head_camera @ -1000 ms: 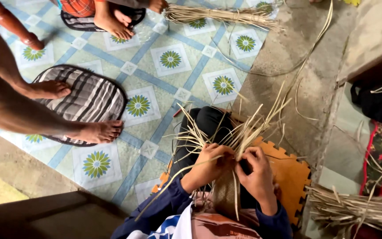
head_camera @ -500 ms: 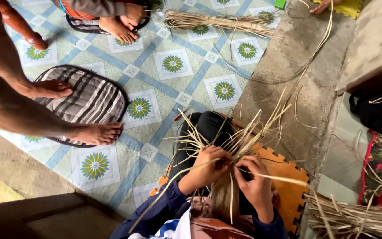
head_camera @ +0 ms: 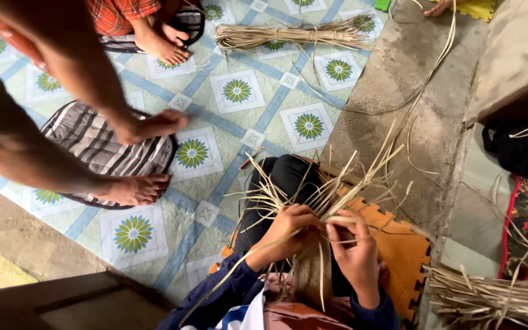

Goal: Weaving a hat from dried straw strands by hand

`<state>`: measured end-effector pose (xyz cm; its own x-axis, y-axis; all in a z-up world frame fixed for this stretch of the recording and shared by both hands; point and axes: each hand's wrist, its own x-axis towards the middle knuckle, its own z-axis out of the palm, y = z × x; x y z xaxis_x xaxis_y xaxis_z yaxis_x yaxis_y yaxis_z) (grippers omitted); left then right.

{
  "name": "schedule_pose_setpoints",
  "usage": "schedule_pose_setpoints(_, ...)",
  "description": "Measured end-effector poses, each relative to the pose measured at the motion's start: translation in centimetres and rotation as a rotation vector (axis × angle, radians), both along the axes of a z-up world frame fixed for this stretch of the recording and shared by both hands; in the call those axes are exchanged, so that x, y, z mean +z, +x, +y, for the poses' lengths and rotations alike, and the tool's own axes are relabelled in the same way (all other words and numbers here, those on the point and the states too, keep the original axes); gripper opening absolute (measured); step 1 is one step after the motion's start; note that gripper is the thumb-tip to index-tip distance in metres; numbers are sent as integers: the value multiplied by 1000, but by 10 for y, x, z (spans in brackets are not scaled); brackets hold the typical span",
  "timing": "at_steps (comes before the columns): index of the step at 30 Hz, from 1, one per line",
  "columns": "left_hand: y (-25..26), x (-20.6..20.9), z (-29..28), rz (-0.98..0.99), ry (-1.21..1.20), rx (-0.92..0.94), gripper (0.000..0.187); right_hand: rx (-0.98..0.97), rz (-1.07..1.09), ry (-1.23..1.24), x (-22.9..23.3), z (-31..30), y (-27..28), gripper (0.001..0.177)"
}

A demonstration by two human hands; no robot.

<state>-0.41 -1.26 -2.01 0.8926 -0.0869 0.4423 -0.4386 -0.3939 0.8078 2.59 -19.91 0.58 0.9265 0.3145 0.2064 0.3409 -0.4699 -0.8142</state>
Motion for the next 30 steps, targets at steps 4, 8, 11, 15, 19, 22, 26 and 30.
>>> schedule_pose_setpoints(4, -2, 6, 3, 18, -32, 21, 19, 54, -224, -211, -18, -7, -1, 38)
schedule_pose_setpoints(8, 2, 11, 8, 21, -27, 58, 23, 70, -202, -338, 7, 2, -3, 32)
schedule_pose_setpoints(11, -5, 13, 6, 5, -82, 69, 20, 108, -259, -269, 4, 3, -10, 26)
schedule_pose_setpoints(15, -4, 20, 5, 24, -127, 43, 20, 51, -248, -172, 11, 10, -11, 13)
schedule_pose_setpoints(19, 7, 11, 6, 49, -103, -24, 25, 25, -158, -63, 8, 7, -7, 13)
schedule_pose_setpoints(22, 11, 7, 3, 100, -151, 9, 24, 28, -93, 10, -14, -5, -2, 12)
schedule_pose_setpoints(26, 14, -2, -2, 198, -252, 33, 21, -39, -21, 114, -40, -12, 5, 4)
schedule_pose_setpoints(30, 6, -3, -4, 281, -329, -41, 23, -28, -77, 162, -25, -10, -7, 8)
